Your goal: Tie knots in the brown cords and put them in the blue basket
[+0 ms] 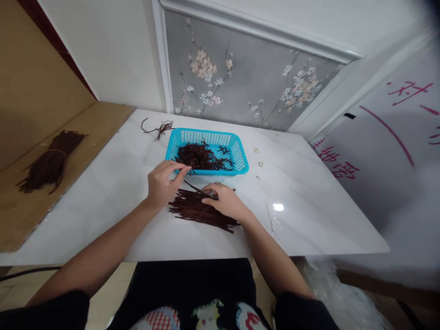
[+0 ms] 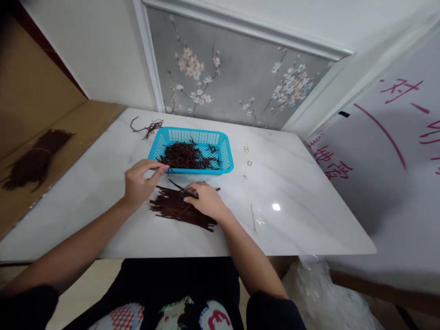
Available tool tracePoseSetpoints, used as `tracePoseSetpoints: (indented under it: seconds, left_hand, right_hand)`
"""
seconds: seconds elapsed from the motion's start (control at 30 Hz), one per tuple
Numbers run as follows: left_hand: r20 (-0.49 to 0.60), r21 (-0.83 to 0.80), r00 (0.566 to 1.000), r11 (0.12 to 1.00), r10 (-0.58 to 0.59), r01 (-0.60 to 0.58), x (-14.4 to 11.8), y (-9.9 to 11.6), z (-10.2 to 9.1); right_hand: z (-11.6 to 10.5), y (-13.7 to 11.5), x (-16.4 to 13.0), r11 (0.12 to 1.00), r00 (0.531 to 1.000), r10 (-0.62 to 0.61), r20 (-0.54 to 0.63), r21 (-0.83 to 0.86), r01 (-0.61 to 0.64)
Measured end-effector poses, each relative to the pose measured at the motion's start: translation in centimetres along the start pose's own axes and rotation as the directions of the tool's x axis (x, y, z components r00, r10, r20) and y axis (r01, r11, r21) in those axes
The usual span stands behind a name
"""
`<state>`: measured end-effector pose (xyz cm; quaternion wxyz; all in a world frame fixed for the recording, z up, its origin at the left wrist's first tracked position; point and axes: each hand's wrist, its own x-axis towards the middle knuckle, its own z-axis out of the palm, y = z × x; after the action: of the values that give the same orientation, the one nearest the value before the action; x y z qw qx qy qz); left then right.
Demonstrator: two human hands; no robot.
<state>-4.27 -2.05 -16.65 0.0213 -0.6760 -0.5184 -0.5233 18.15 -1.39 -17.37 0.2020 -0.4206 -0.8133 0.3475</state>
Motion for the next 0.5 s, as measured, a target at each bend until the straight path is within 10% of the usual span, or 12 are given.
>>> tracePoseSetpoints:
  seconds: [0.3,0.4,0.5]
  left_hand:
    - [0.054,0.322,0.994,0.944,-0.092,0.070,1.6,-4.5,1.0]
    - [0.109,0.197,0.991,0.975,0.079,-0.099,0.9,-2.2,0.8]
    - [0.377,-0.016,0.858,0.928,0.350,-0.371,-0.3,0.2,0.6]
  right_hand:
    - [0.4,0.0,0.1,0.999,0.999,-0.032,-0.041,-0.039,0.031]
    - [0.3,-0.1,0.1,0.997,0.993,-0.071,-0.100,-0.018,0.069]
    - [0.2,-0.3,0.1,0.994,0.986,-0.112,-0.120,-0.007,0.112]
